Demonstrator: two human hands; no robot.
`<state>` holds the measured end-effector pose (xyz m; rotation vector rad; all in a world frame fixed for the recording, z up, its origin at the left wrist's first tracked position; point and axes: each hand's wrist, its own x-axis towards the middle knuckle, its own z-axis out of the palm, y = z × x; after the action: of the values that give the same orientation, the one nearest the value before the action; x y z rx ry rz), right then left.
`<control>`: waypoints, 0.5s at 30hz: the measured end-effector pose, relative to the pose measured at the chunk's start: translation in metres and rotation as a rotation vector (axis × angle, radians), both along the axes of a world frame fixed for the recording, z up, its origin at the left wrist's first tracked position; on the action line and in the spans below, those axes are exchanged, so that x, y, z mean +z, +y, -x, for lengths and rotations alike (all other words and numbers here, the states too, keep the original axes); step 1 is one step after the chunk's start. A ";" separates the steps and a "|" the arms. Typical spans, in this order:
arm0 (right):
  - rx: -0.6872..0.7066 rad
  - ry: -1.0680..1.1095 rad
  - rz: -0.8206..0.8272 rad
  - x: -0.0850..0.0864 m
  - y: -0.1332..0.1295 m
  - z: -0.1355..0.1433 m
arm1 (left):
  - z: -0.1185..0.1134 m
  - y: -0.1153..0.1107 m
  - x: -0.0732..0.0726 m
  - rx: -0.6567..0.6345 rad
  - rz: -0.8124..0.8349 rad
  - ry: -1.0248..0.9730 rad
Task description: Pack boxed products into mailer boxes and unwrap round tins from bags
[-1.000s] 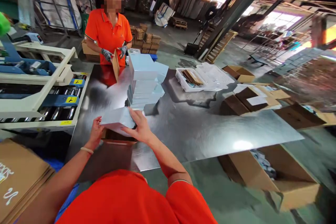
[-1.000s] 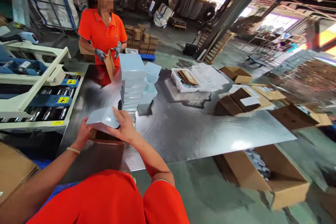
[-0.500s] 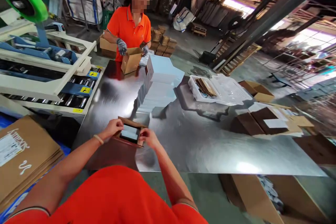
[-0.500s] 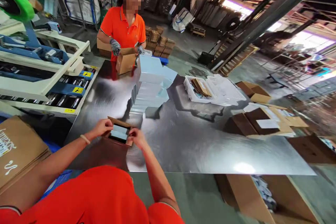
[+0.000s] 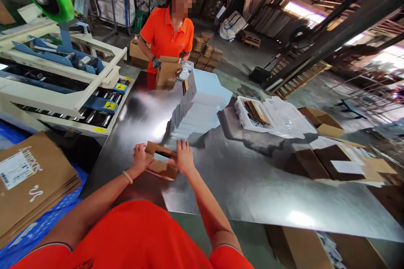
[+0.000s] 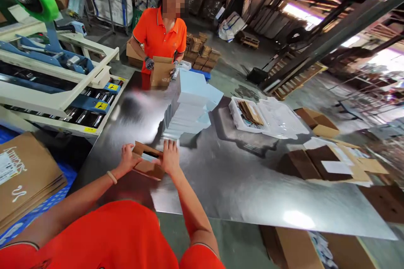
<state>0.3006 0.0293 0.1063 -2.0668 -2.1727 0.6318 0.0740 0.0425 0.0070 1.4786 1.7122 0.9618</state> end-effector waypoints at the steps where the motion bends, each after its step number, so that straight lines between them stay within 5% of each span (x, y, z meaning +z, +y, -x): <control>1: 0.053 -0.090 0.033 -0.009 -0.015 0.006 | -0.001 -0.001 -0.005 0.012 0.012 -0.041; 4: 0.023 -0.277 0.123 -0.049 -0.059 0.022 | 0.003 0.005 -0.012 -0.079 0.069 -0.138; 7: -0.111 -0.278 0.133 -0.084 -0.058 0.030 | 0.015 0.016 -0.010 -0.115 0.089 -0.217; 10: -0.154 -0.191 0.088 -0.094 0.005 0.051 | 0.042 0.021 -0.008 0.034 -0.027 -0.221; 15: -0.106 -0.206 -0.114 -0.077 0.177 0.117 | 0.125 -0.017 -0.006 0.324 -0.124 -0.125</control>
<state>0.1833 0.2068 0.0295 -2.2555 -2.1252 0.2883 -0.0514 0.0253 0.0012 1.2069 1.8618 1.3220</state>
